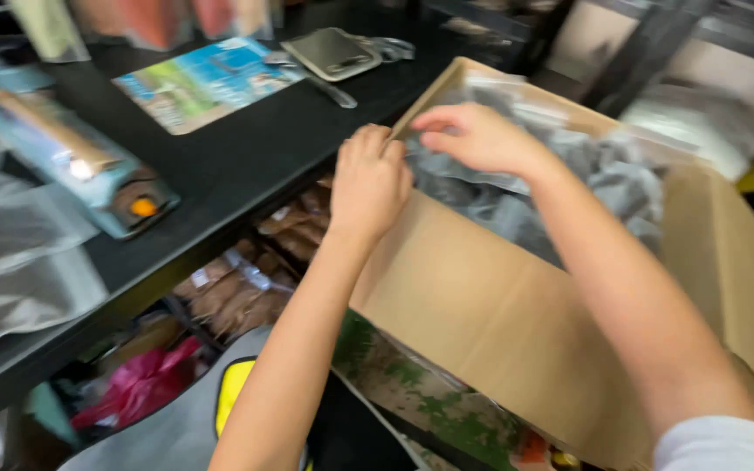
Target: The person removes small plastic bags containing dark powder from a cardboard box, places them on a table, and uses a heat sealer to seal the openings of the bags.
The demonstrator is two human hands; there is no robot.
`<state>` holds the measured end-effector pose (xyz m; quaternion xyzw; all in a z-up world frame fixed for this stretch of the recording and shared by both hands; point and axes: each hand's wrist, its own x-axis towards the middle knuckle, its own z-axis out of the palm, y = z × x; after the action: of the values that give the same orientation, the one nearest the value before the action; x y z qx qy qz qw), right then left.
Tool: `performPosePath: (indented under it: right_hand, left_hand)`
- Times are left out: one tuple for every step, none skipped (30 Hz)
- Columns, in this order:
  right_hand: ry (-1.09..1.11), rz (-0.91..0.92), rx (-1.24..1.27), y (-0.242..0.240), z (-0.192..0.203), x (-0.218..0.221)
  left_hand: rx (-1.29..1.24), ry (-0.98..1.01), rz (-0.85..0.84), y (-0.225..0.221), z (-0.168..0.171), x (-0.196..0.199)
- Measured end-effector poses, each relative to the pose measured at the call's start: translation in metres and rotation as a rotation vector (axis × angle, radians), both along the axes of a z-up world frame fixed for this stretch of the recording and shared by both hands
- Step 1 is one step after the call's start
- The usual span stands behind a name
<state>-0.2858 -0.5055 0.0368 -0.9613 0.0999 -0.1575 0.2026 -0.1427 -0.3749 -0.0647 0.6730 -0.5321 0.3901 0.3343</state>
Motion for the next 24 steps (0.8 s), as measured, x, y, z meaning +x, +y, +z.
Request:
performPosePath:
  right_hand:
    - [0.008,-0.013,0.0,-0.016,-0.005,-0.038]
    - [0.124,-0.186,0.033,-0.03,-0.011,-0.076]
    - [0.24,-0.346,0.064,-0.042,-0.017,-0.107]
    - [0.251,-0.346,0.063,-0.056,-0.034,-0.124]
    - [0.292,-0.416,0.118,-0.07,-0.053,-0.145]
    - [0.332,-0.486,0.173,-0.084,-0.07,-0.166]
    - [0.31,-0.497,0.168,-0.09,-0.082,-0.173]
    - [0.36,-0.452,0.226,-0.096,-0.093,-0.178]
    - [0.41,-0.413,0.287,-0.101,-0.104,-0.187]
    - [0.389,-0.43,0.285,-0.103,-0.098,-0.175]
    - [0.451,-0.41,0.224,-0.1,-0.098,-0.171]
    - [0.513,-0.388,0.164,-0.097,-0.099,-0.166]
    - [0.517,-0.403,0.168,-0.093,-0.099,-0.162]
    - [0.579,-0.371,0.166,-0.09,-0.1,-0.159]
    - [0.634,-0.33,0.167,-0.085,-0.101,-0.152]
    - [0.631,-0.338,0.175,-0.092,-0.106,-0.156]
    - [0.584,-0.29,0.262,-0.095,-0.116,-0.159]
    - [0.535,-0.242,0.349,-0.097,-0.126,-0.162]
    - [0.531,-0.249,0.357,-0.097,-0.117,-0.166]
    - [0.452,-0.201,0.345,-0.096,-0.108,-0.169]
    - [0.376,-0.15,0.332,-0.094,-0.099,-0.172]
    - [0.374,-0.153,0.34,-0.091,-0.089,-0.182]
    - [0.142,-0.136,0.49,-0.09,-0.076,-0.192]
    - [-0.093,-0.119,0.636,-0.088,-0.063,-0.201]
  left_hand:
    - [0.0,0.008,-0.013,-0.02,-0.002,-0.021]
    - [0.152,0.091,-0.094,-0.038,-0.005,-0.041]
    - [0.303,0.176,-0.163,-0.053,-0.009,-0.056]
    - [0.303,0.186,-0.164,-0.067,-0.015,-0.064]
    - [0.508,0.225,-0.167,-0.083,-0.02,-0.074]
    - [0.714,0.262,-0.17,-0.1,-0.024,-0.084]
    - [0.706,0.239,-0.175,-0.116,-0.032,-0.088]
    - [0.851,0.269,-0.143,-0.133,-0.039,-0.09]
    - [0.999,0.296,-0.114,-0.15,-0.045,-0.097]
    - [0.993,0.27,-0.123,-0.153,-0.03,-0.092]
    - [1.009,0.282,-0.12,-0.15,-0.025,-0.095]
    - [1.025,0.293,-0.117,-0.146,-0.02,-0.098]
    - [1.028,0.289,-0.133,-0.146,-0.02,-0.096]
    - [1.056,0.303,-0.113,-0.146,-0.02,-0.094]
    - [1.085,0.312,-0.082,-0.143,-0.018,-0.089]
    - [1.091,0.304,-0.089,-0.153,-0.024,-0.084]
    - [1.058,0.281,-0.072,-0.158,-0.033,-0.079]
    - [1.025,0.257,-0.055,-0.163,-0.042,-0.074]
    - [1.031,0.25,-0.06,-0.162,-0.042,-0.074]
    - [0.96,0.212,-0.101,-0.16,-0.042,-0.075]
    - [0.89,0.179,-0.138,-0.157,-0.043,-0.074]
    - [0.898,0.176,-0.141,-0.154,-0.044,-0.076]
    - [0.842,0.123,-0.196,-0.153,-0.043,-0.077]
    - [0.785,0.07,-0.25,-0.151,-0.043,-0.079]
